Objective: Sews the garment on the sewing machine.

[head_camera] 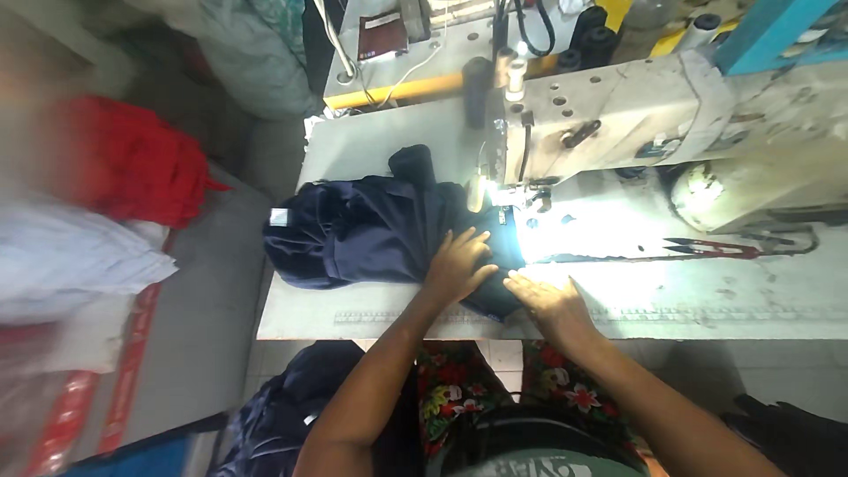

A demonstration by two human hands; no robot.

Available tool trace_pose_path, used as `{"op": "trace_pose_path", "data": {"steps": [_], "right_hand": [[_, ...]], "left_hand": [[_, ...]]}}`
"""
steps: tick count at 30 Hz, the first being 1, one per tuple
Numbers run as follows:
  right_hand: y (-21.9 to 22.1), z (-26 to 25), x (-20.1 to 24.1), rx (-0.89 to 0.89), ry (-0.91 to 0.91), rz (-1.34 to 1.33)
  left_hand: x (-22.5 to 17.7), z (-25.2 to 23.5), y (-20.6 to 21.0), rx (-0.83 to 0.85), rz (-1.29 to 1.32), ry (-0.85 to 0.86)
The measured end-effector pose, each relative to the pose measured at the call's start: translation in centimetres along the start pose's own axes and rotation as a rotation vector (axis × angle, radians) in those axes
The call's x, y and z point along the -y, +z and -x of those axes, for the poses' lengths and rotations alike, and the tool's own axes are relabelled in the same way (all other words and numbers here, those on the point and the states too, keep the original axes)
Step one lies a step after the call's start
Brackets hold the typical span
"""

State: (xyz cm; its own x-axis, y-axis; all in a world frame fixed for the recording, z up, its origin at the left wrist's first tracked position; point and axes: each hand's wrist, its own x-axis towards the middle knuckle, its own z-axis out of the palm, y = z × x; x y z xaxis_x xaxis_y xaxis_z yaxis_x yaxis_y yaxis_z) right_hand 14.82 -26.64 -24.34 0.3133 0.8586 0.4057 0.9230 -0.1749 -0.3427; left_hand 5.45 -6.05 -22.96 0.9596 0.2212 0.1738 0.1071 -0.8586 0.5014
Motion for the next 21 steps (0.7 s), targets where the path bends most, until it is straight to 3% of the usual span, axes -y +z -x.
{"op": "trace_pose_path", "data": {"steps": [21], "right_hand": [[0.7,-2.0,-1.4,-0.03,-0.026,0.024]], "left_hand": [[1.5,-1.9,-0.1,-0.016,-0.038,0.003]]}}
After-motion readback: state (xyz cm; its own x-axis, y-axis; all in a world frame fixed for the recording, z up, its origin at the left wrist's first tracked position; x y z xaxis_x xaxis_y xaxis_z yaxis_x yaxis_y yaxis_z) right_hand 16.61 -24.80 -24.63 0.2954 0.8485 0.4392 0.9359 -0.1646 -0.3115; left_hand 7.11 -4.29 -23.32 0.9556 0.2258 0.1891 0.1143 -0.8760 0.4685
